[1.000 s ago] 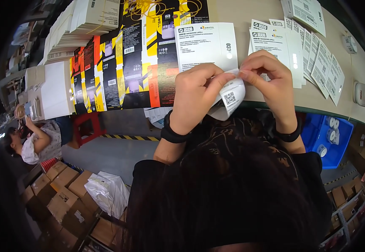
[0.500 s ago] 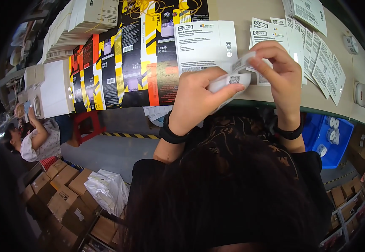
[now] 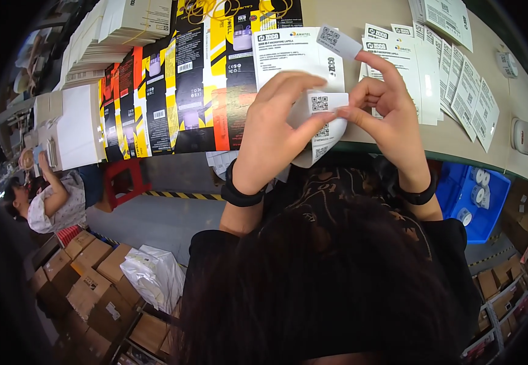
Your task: Peel serial number or QR code labels from a sheet and apply them to product manuals and packaging boxes.
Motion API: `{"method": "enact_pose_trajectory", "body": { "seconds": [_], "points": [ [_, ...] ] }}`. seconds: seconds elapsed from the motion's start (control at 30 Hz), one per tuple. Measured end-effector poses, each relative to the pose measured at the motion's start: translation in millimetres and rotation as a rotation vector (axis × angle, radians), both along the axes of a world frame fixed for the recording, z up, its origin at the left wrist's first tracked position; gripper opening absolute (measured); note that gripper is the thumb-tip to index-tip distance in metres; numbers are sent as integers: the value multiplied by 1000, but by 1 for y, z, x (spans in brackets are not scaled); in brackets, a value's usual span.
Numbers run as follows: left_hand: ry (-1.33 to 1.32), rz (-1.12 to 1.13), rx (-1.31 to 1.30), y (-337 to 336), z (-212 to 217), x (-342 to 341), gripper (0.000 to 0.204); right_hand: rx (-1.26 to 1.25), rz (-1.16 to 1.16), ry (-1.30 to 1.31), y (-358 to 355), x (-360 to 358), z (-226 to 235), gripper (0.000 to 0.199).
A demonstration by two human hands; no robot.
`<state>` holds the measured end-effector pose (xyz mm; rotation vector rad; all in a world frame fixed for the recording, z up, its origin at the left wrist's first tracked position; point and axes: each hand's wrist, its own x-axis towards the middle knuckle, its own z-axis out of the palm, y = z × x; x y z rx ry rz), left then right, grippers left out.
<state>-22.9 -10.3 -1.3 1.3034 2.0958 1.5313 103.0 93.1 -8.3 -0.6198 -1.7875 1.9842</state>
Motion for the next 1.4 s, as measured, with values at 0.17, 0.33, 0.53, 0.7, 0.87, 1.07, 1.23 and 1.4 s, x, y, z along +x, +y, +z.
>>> {"method": "enact_pose_trajectory", "body": {
  "seconds": [0.17, 0.33, 0.53, 0.7, 0.87, 1.07, 1.23, 1.4],
  "points": [
    [-42, -201, -31, -8, -9, -12, 11, 162, -35, 3, -2, -5, 1, 59],
    [-258, -43, -124, -12, 0, -4, 14, 152, -43, 53, -3, -11, 5, 56],
    [-267, 5, -179, -21, 0, -10, 17, 122, -13, 39, -2, -19, 12, 55],
    [-102, -125, -205, -30, -4, -17, 19, 123, -133, 10, 17, -24, 16, 56],
    [184, -340, -375, -30, -19, -17, 19, 24, -152, -96, 36, -30, 0, 54],
    [268, -451, -485, -34, -23, 1, 16, 31, -47, -178, 31, -46, -25, 52],
    [255, -438, -468, -35, -27, 1, 16, 110, -45, -253, 28, -52, -24, 53],
    [271, -436, -480, -37, -29, 1, 16, 196, -30, -328, 24, -55, -23, 54]
  ]
}}
